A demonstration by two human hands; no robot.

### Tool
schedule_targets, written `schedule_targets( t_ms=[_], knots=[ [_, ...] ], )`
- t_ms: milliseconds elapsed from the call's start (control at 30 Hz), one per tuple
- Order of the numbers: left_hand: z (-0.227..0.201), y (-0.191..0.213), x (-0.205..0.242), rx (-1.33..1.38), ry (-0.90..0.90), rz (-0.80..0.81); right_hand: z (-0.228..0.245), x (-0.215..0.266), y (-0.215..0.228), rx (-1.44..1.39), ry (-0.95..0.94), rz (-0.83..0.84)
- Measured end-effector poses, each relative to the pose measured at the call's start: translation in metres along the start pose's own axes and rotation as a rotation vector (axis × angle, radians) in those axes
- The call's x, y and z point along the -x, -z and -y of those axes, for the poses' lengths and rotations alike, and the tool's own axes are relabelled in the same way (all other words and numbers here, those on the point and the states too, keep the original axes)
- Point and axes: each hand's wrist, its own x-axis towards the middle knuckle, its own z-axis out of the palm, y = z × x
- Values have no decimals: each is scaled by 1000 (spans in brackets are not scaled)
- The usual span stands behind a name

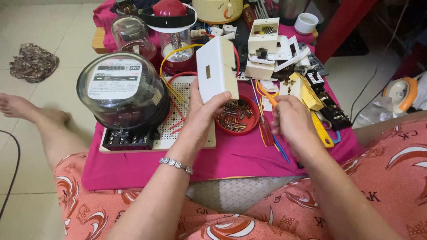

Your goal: Using a screwdriver to secure electrical components and assembling an outlet casing on a test board.

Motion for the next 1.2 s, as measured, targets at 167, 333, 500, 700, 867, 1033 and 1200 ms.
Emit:
schedule_targets(
  t_ms=[167,333,500,700,867,1033,1200],
  knots=[
    [-9,-10,4,36,-1,70,36,31,-6,-235,-15,23],
    [-14,-23,12,-32,-4,105,14,17,-18,-283,-8,47],
    [-17,-41,25,-48,90,99,21,25,-22,-371,-33,80],
    [-15,-39,22,-78,192,136,8,18,-20,-423,-64,50],
    [-12,-16,9,-3,156,220,23,21,-10,-386,-24,-18],
    [-7,6,-2,120,146,200,25,15,-6,-419,-45,-50],
    [-7,18,1,59,235,174,8,-2,1,-497,-32,-92]
  ],
)
